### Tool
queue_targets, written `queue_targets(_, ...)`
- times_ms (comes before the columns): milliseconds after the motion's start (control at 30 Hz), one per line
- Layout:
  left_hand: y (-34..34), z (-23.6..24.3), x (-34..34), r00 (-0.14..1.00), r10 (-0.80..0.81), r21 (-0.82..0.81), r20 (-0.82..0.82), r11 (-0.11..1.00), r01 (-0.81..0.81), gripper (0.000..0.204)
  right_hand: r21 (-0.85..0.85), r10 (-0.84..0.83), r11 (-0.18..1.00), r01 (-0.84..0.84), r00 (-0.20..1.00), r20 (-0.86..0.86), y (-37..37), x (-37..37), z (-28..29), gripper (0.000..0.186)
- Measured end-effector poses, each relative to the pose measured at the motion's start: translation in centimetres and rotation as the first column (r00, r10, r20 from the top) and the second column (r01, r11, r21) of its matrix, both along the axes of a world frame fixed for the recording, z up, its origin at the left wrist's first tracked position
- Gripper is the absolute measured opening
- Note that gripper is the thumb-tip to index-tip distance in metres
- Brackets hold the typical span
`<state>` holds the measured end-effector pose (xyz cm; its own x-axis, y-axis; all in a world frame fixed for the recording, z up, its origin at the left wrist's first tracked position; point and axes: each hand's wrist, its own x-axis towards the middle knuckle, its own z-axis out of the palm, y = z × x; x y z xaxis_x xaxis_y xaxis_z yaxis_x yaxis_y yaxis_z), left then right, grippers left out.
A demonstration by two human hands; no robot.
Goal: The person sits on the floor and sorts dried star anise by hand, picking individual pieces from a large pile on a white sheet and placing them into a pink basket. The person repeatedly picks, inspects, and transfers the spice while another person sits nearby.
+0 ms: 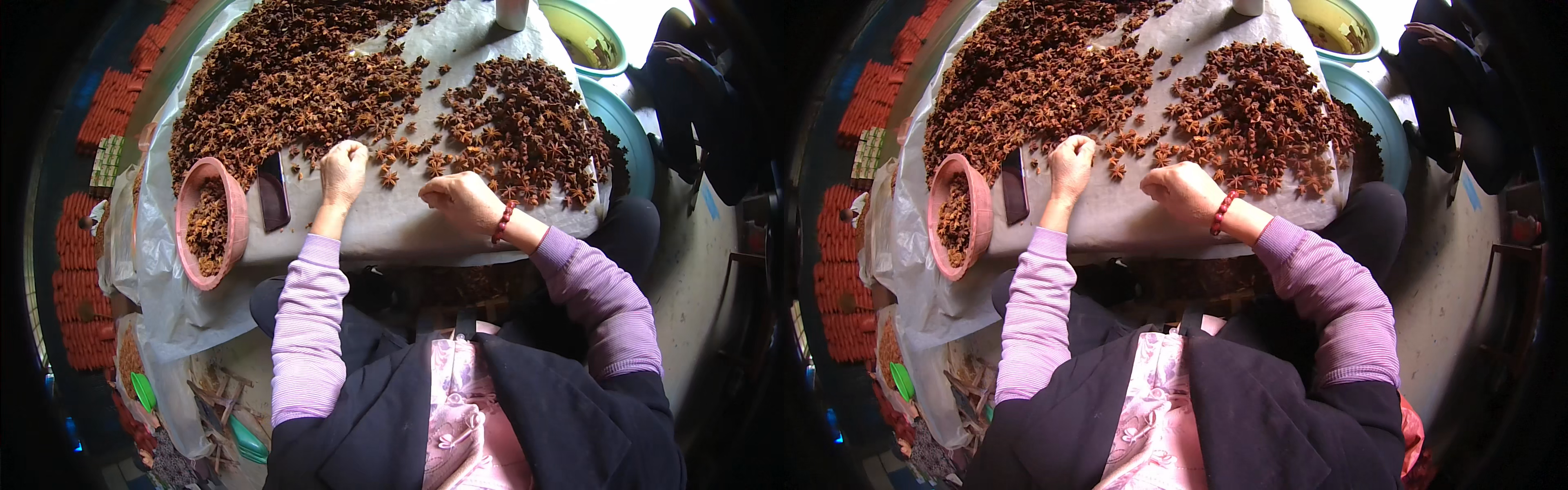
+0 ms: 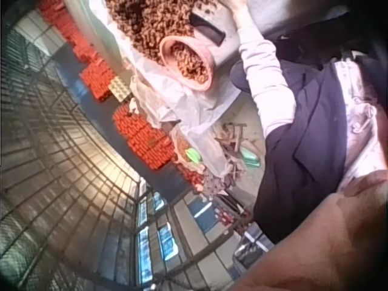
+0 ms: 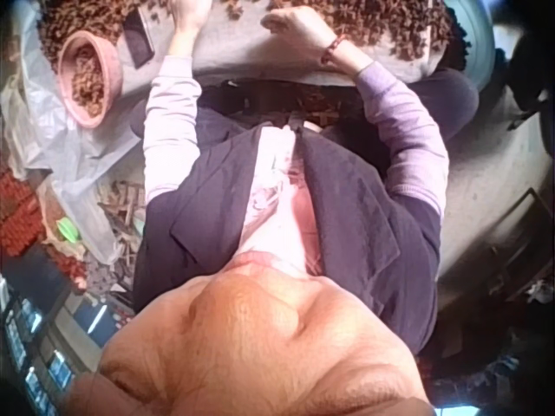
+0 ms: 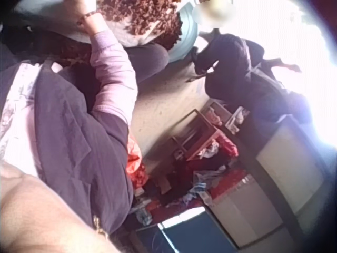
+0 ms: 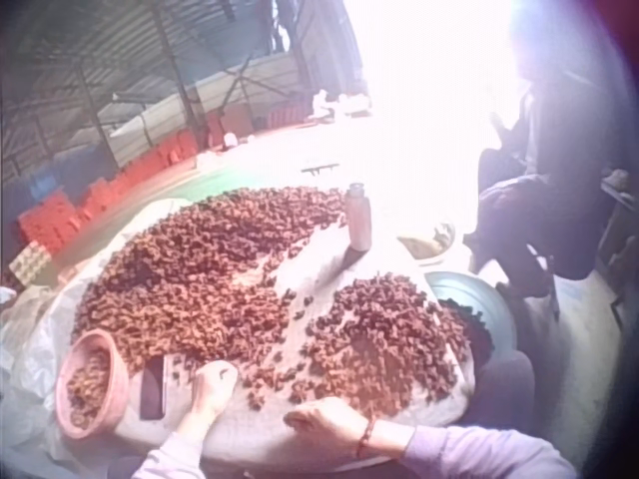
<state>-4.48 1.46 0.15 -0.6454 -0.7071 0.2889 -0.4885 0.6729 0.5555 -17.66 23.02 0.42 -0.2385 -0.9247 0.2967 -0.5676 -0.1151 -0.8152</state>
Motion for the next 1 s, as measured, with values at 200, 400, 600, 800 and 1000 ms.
queue_targets(200,7.8,-0.1,-2.0,0.934,-0.036,0.548,-0.356,0.801,0.240,0.013,0.194,-0.107,0.981,0.026,0.902,0.418,-1.4,-0.3,0.4,0.033)
queue_targets(400,11.9,0.0,-2.5,0.785,0.213,0.732,-0.582,0.557,0.391,0.009,0.071,-0.085,0.995,0.067,0.953,0.290,-0.8,-0.1,0.4,0.027)
queue_targets(600,12.9,0.1,-2.5,0.722,0.234,0.720,-0.651,0.492,0.489,0.009,0.079,-0.167,0.986,0.149,0.919,0.357,-0.6,0.0,0.9,0.021)
queue_targets(800,13.9,1.0,-2.0,0.756,0.145,0.752,-0.639,0.325,0.573,0.015,0.265,-0.279,0.949,0.174,0.854,0.439,-0.3,-2.0,2.3,0.031)
queue_targets(1000,12.9,1.1,-0.1,0.769,0.146,0.775,-0.623,0.253,0.580,0.019,-0.127,-0.010,0.991,0.047,0.960,0.280,-0.1,-2.5,2.1,0.030)
